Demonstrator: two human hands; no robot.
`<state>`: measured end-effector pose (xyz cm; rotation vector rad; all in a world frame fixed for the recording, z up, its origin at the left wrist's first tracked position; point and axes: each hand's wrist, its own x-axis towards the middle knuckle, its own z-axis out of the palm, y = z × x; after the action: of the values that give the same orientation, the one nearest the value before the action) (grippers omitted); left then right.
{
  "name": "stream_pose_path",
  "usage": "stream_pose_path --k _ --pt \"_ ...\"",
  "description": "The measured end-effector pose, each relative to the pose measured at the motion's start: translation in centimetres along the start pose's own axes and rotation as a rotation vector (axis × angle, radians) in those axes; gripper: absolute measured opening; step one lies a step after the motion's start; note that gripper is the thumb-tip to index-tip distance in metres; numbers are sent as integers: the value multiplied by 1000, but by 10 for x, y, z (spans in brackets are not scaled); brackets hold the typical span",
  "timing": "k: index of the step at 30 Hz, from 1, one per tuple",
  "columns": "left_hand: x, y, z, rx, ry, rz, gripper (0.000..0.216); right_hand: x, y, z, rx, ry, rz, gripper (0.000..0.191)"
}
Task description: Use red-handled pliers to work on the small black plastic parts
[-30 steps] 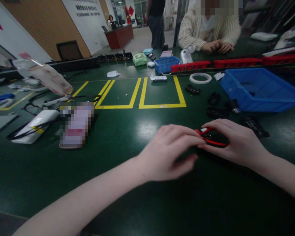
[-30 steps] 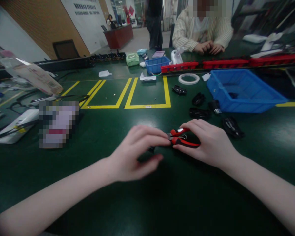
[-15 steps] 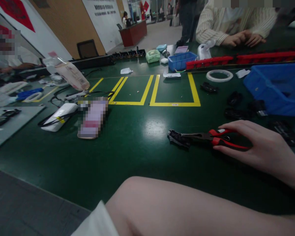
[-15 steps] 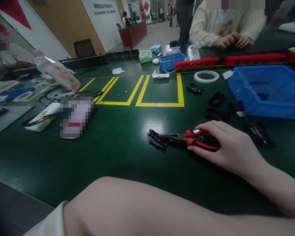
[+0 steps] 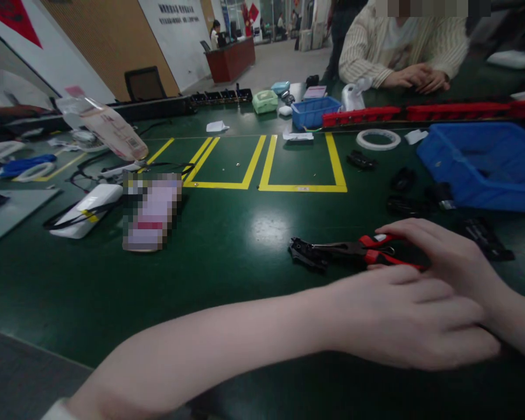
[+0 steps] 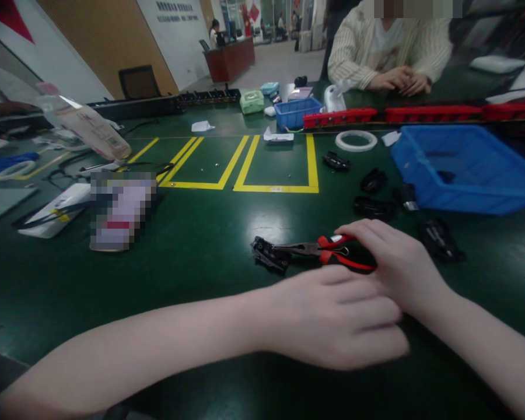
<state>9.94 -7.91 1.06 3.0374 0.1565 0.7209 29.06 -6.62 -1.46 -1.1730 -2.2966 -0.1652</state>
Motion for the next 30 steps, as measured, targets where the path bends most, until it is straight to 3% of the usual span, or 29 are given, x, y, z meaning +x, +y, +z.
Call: stream_pose_path --k 2,4,6,9,14,21,30 --pt "-33 -20 -19 -25 128 -46 26 1 -1 0 4 8 3 35" --pt "-63 -35 -34 -101 184 -228 22 2 -2 -1 -4 5 5 38" --pt "-86 -46 -43 -142 147 -374 20 3 -4 -2 -15 -4 6 37" --pt "-104 -55 -48 -140 60 -482 19 4 -4 -5 -9 -22 11 33" --pt "-106 -60 -46 -323 -30 -538 48 3 -2 -5 -21 -44 -15 35" --pt "-105 -60 -47 -340 -89 -544 30 2 -3 -4 -20 -46 7 36" --pt "-105 -62 -47 -298 -113 -510 30 3 -1 -7 -33 -97 -10 31"
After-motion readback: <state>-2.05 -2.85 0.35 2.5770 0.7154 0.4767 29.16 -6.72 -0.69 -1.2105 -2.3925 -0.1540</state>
